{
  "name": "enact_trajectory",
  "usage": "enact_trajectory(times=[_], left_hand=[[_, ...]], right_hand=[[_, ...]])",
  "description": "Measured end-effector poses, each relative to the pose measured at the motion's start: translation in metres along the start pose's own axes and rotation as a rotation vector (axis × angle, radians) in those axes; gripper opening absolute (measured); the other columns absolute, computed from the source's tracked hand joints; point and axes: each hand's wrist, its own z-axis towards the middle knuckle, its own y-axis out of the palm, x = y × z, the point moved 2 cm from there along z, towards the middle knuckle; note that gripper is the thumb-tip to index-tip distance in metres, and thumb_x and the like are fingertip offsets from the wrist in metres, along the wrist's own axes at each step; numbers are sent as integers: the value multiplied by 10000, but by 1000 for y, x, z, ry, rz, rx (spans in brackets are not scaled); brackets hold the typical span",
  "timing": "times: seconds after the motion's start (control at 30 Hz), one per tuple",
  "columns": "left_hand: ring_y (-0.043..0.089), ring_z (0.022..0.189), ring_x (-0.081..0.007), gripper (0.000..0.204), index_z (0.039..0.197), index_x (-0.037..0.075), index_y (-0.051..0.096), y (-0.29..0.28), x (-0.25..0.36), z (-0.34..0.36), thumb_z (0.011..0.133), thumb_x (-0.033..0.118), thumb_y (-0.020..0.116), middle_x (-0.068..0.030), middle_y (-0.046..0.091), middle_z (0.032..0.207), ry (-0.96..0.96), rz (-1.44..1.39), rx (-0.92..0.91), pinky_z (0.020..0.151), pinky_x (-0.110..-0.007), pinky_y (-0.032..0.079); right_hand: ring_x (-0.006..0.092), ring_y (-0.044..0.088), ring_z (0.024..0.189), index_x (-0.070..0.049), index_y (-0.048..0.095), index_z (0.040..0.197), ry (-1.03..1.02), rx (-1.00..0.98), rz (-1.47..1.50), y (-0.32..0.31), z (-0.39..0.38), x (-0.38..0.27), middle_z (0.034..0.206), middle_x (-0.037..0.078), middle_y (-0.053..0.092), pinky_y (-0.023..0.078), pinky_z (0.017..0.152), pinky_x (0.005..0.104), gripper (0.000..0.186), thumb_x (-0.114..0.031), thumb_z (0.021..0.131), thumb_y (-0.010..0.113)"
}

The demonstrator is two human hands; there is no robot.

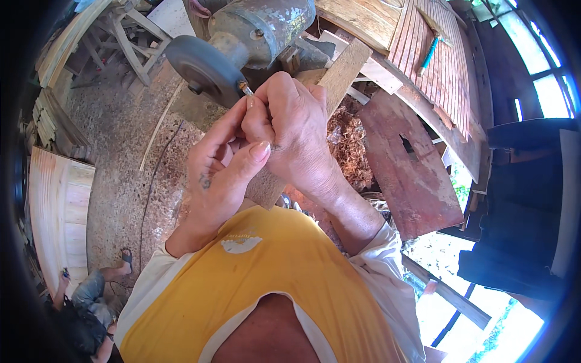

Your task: The person holds a router bit and uses a bench grinder to sharpen its edge.

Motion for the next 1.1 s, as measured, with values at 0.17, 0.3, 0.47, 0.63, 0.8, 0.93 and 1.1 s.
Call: enact_trajectory(times=[0.17,0.3,0.47,0.63,0.8,0.93,1.1], left_hand=[[568,1035,-97,633,1443,-137,392,-1,-6,-1,905,9,692,-87,576,1198,50,-5,25,874,-225,475],[575,1054,-108,639,1440,-138,396,-3,-8,-1,900,13,702,-102,576,1222,39,-9,28,885,-229,479],[574,1053,-106,650,1442,-139,394,-3,-7,0,898,19,712,-105,576,1224,23,-41,36,883,-230,479],[572,1070,-109,670,1456,-136,374,-3,-7,0,902,24,716,-102,576,1226,-14,-127,3,904,-232,472],[567,1124,-129,689,1465,-133,362,-3,-9,0,904,35,724,-113,575,1257,-2,-137,-2,956,-245,458],[558,1165,-145,705,1468,-135,356,-3,-9,-1,900,42,736,-126,571,1284,-6,-182,-2,994,-264,449],[553,1189,-158,726,1470,-141,346,-5,-11,-3,897,55,747,-136,563,1306,-6,-173,-7,1016,-279,441]], right_hand=[[309,592,676,-82,541,812,10,15,-57,2,-2,-3,722,80,604,392,746,410,135,-146,854,652],[312,584,678,-85,531,808,-31,6,-101,1,-1,0,726,81,595,388,751,411,151,-152,834,664],[315,583,670,-87,499,798,-77,-27,-130,-2,2,-1,704,79,578,391,735,411,194,-167,793,675],[317,578,656,-84,494,796,-142,8,-241,-3,4,-5,670,76,555,394,716,421,193,-164,791,670],[322,563,640,-83,494,785,-205,13,-331,-3,6,-5,653,82,538,387,705,435,191,-176,803,661],[321,564,641,-82,490,773,-209,-7,-340,-6,6,-8,650,84,538,387,705,438,203,-200,814,650],[319,566,643,-84,484,762,-243,-31,-368,-7,7,-10,647,81,532,387,702,441,215,-214,819,645]])
